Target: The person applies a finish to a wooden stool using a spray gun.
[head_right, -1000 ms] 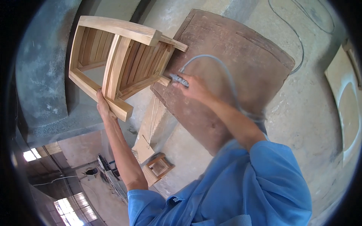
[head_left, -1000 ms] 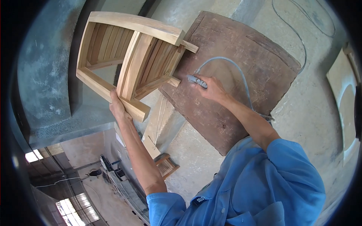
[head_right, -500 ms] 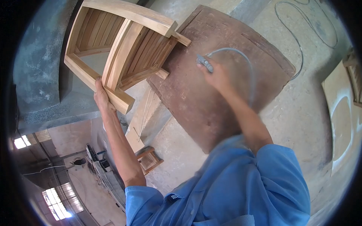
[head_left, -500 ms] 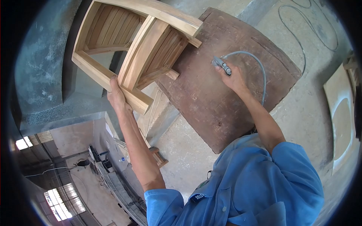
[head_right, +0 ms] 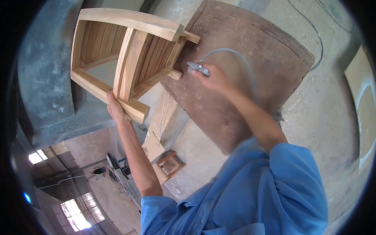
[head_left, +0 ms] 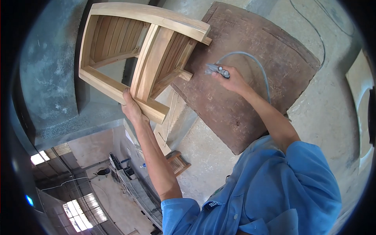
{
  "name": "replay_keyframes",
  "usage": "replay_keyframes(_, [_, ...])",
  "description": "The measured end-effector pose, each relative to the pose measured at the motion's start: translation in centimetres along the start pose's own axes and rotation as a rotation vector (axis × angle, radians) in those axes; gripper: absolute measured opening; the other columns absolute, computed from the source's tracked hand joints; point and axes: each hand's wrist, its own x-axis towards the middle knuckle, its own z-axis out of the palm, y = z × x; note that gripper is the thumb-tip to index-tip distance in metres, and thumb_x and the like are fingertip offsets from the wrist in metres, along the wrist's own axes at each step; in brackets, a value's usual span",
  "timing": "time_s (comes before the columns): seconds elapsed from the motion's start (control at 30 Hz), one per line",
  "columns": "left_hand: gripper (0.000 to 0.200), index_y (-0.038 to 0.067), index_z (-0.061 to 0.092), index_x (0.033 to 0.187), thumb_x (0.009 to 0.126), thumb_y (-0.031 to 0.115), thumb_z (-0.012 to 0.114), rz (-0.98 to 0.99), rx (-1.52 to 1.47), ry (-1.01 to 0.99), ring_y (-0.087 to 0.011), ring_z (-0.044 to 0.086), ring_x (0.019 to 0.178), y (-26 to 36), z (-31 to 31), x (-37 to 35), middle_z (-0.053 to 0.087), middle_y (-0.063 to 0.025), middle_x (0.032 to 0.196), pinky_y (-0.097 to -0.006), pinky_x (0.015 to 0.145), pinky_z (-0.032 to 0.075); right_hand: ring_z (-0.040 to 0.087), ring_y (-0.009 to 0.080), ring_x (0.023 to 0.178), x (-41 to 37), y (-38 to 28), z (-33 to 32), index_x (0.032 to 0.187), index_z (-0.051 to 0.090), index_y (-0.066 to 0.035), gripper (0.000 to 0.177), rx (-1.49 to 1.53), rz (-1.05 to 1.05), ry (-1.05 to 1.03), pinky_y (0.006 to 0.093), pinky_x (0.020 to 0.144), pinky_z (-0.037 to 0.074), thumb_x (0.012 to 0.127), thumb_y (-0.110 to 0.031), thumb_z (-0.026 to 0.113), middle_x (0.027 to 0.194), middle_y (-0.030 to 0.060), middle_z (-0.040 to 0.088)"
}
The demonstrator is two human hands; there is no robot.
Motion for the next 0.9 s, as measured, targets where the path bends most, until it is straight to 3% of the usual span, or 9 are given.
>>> replay_keyframes(0.07, [0.05,-0.005,0.059,0.11,0.088,0.041,0.062,0.012,0.0,-0.008,-0.0227,0.065,0.076,0.1,0.3,-0.6,0.064,-0.0137,0.094,-0.0353,0.063,0.055,0.069,0.0222,0.081,0.1,-2.2,0.0,0.114,0.07,-0.013,0.036,0.171,-0.048,0.0,0.0345,0.075,0.052,0.089,-0.039,0.067,0.088,0.0124,0.071])
replay_keyframes(0.17, [0.051,-0.004,0.058,0.111,0.088,0.042,0.061,0.016,0.032,0.0,-0.0225,0.065,0.077,0.1,0.3,-1.1,0.064,-0.0135,0.095,-0.0356,0.064,0.054,0.068,0.0213,0.08,1.1,-3.6,-0.2,0.112,0.07,-0.011,0.038,-0.064,-0.029,0.043,0.0332,0.075,0.052,0.088,-0.041,0.067,0.087,0.012,0.072])
replay_keyframes(0.27, [0.052,-0.004,0.058,0.111,0.088,0.043,0.059,0.042,0.039,0.006,-0.0225,0.065,0.078,0.0,0.5,-1.4,0.063,-0.0131,0.095,-0.0359,0.065,0.054,0.066,0.0205,0.072,2.1,-3.3,-0.4,0.11,0.07,-0.009,0.04,-0.023,0.06,-0.023,0.0325,0.071,0.052,0.088,-0.042,0.068,0.08,0.0115,0.07])
replay_keyframes(0.4, [0.051,-0.003,0.057,0.112,0.089,0.043,0.059,0.018,0.069,0.008,-0.022,0.064,0.08,-0.1,0.2,-1.4,0.062,-0.0128,0.097,-0.0358,0.066,0.054,0.062,0.0173,0.065,0.5,-4.1,0.8,0.108,0.072,-0.009,0.04,0.113,-0.016,-0.054,0.033,0.067,0.051,0.087,-0.043,0.068,0.074,0.0095,0.068])
replay_keyframes(0.6, [0.049,-0.003,0.056,0.115,0.091,0.04,0.058,0.026,0.05,-0.034,-0.021,0.063,0.087,0.4,0.5,-1.9,0.061,-0.0143,0.102,-0.0351,0.072,0.053,0.058,0.0086,0.066,-4.6,-8.7,-0.3,0.12,0.066,-0.006,0.034,0.454,-0.053,-0.281,0.0259,0.063,0.048,0.09,-0.022,0.069,0.08,0.0027,0.066])
replay_keyframes(0.67, [0.045,-0.003,0.056,0.112,0.09,0.036,0.058,0.058,0.037,-0.001,-0.0204,0.062,0.086,0.4,0.8,-2.1,0.061,-0.0135,0.101,-0.0344,0.073,0.052,0.057,0.007,0.067,-4.8,-8.9,-0.5,0.124,0.063,-0.004,0.035,0.489,-0.225,-0.248,0.023,0.062,0.047,0.091,-0.015,0.067,0.083,0.0025,0.065])
replay_keyframes(0.8, [0.035,-0.001,0.057,0.11,0.09,0.027,0.061,0.113,-0.026,0.03,-0.0176,0.058,0.086,-0.2,0.8,-1.8,0.06,-0.0094,0.099,-0.0328,0.078,0.047,0.062,0.0106,0.074,-4.0,-7.4,-1.0,0.123,0.064,-0.005,0.034,0.374,-0.151,-0.222,0.0262,0.068,0.05,0.091,-0.015,0.067,0.091,0.0061,0.069])
replay_keyframes(0.87, [0.035,-0.002,0.056,0.11,0.09,0.027,0.061,0.13,-0.03,0.021,-0.0174,0.057,0.087,-0.6,0.8,-2.7,0.06,-0.0088,0.099,-0.0324,0.079,0.047,0.065,0.0149,0.086,-4.0,-6.1,-2.1,0.122,0.064,-0.006,0.034,0.01,-0.105,0.032,0.0288,0.078,0.051,0.09,-0.015,0.067,0.101,0.0097,0.071])
replay_keyframes(0.9, [0.035,-0.002,0.056,0.111,0.089,0.026,0.062,0.136,-0.012,0.007,-0.0173,0.057,0.087,-0.6,0.8,-2.6,0.059,-0.0081,0.1,-0.0321,0.08,0.046,0.065,0.0149,0.086,-4.3,-5.7,-2.9,0.122,0.064,-0.006,0.034,-0.008,-0.135,0.035,0.0288,0.078,0.051,0.09,-0.015,0.067,0.101,0.0097,0.071])
